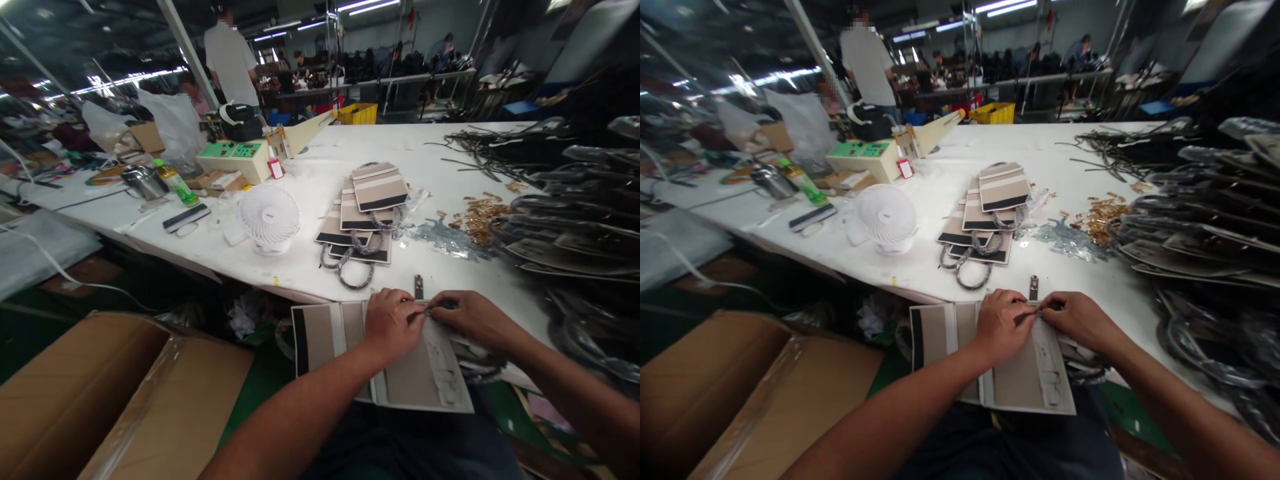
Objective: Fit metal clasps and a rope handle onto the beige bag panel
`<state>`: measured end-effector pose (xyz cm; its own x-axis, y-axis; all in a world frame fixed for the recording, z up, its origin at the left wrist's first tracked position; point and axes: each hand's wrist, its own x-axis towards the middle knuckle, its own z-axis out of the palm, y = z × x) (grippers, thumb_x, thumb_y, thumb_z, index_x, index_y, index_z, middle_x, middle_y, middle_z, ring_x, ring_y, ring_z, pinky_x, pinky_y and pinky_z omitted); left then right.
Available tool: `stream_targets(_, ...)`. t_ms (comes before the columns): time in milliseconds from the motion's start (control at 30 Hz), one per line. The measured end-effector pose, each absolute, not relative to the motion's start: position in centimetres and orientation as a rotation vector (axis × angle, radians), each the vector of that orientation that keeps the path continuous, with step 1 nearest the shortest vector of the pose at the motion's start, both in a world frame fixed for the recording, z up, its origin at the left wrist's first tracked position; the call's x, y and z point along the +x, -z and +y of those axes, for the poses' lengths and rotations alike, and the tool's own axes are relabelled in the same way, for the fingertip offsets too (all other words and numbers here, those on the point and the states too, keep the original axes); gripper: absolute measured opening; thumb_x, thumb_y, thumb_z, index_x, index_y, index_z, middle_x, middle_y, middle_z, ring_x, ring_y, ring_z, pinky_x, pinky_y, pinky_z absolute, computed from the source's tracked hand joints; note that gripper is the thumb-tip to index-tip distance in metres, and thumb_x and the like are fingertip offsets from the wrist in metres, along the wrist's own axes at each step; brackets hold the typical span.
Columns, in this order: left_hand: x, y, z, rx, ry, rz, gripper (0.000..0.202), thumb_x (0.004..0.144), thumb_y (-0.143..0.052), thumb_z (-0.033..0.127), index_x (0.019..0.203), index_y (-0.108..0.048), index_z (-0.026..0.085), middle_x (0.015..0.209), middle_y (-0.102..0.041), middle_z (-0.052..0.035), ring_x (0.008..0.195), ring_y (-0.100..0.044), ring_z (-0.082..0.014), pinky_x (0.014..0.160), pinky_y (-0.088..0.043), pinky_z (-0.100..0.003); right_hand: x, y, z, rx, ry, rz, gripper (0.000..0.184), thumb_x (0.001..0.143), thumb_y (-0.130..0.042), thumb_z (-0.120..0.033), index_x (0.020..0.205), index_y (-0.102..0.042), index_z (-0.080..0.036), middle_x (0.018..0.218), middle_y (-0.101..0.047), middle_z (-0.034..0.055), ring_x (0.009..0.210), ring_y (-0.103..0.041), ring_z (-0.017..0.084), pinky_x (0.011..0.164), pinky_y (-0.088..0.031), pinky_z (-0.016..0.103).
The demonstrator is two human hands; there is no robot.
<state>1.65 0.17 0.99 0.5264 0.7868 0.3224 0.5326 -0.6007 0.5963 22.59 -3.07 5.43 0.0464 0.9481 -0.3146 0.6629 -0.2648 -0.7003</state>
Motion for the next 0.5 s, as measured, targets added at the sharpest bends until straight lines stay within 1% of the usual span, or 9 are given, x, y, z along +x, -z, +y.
stream_targets(67, 1.7, -1.2, 0.2, 2.336, -0.778, 1.09, 0.012, 0.095, -0.081, 0.032, 0.106, -0.084, 0.031, 0.116, -0.078, -0.0007, 0.113, -0.065, -0.0239, 0.095, -0.048, -0.044, 22.4, -5.4, -3.0, -1.966, -1.007, -1.649, 0.036, 0.076, -0.059, -0.051, 0.087, -0.079, -0.022, 0.056, -0.061, -0.0004, 0.055, -0.055, 0.02, 0.054, -0.036, 0.03)
stream_targets(167, 1.7, -1.3, 0.1, 2.34, -0.764, 1.077, 0.017, 0.096, -0.081, 0.034, 0.113, -0.082, 0.034, 0.116, -0.077, 0.0009, 0.113, -0.065, -0.0229, 0.093, -0.048, -0.044, 22.0, -5.3, -2.9, -1.983, -0.868, -1.667, 0.035, 0.074, -0.059, -0.052, 0.087, -0.074, -0.024, 0.072, -0.072, 0.0015, 0.069, -0.065, 0.024, 0.064, -0.044, 0.032)
stream_targets(233, 1.6, -1.2, 0.2, 2.349, -0.768, 1.064, 0.016, 0.097, -0.08, 0.035, 0.113, -0.082, 0.034, 0.116, -0.076, 0.0015, 0.113, -0.064, -0.0225, 0.093, -0.047, -0.044, 21.8, -5.2, -2.8, -2.012, -0.832, -1.666, 0.035, 0.073, -0.058, -0.054, 0.088, -0.071, -0.025, 0.079, -0.074, 0.0022, 0.074, -0.066, 0.025, 0.068, -0.045, 0.033)
stream_targets(300, 1.4, -1.1, 0.5, 2.376, -0.754, 1.052, 0.01, 0.098, -0.078, 0.036, 0.107, -0.083, 0.032, 0.117, -0.076, 0.0007, 0.114, -0.064, -0.0228, 0.093, -0.047, -0.044, 21.7, -5.2, -2.8, -2.026, -0.859, -1.677, 0.034, 0.072, -0.056, -0.053, 0.085, -0.069, -0.024, 0.077, -0.072, 0.0022, 0.071, -0.064, 0.024, 0.066, -0.044, 0.033)
stream_targets(367, 1.1, -1.0, 1.1, 2.436, -0.714, 1.004, 0.009, 0.099, -0.077, 0.037, 0.102, -0.083, 0.031, 0.119, -0.076, -0.0009, 0.114, -0.064, -0.0236, 0.094, -0.047, -0.045, 21.8, -5.4, -2.6, -2.003, -0.926, -1.702, 0.033, 0.073, -0.055, -0.052, 0.083, -0.069, -0.024, 0.072, -0.069, 0.0017, 0.066, -0.06, 0.022, 0.062, -0.041, 0.033)
stream_targets(500, 0.3, -1.2, 2.6, 2.56, -0.616, 0.819, 0.013, 0.1, -0.075, 0.039, 0.106, -0.084, 0.033, 0.127, -0.074, -0.0021, 0.115, -0.063, -0.0248, 0.096, -0.047, -0.046, 23.0, -6.3, -1.4, -1.99, -0.992, -1.687, 0.036, 0.077, -0.06, -0.055, 0.082, -0.074, -0.022, 0.062, -0.064, 0.001, 0.058, -0.057, 0.021, 0.056, -0.039, 0.031)
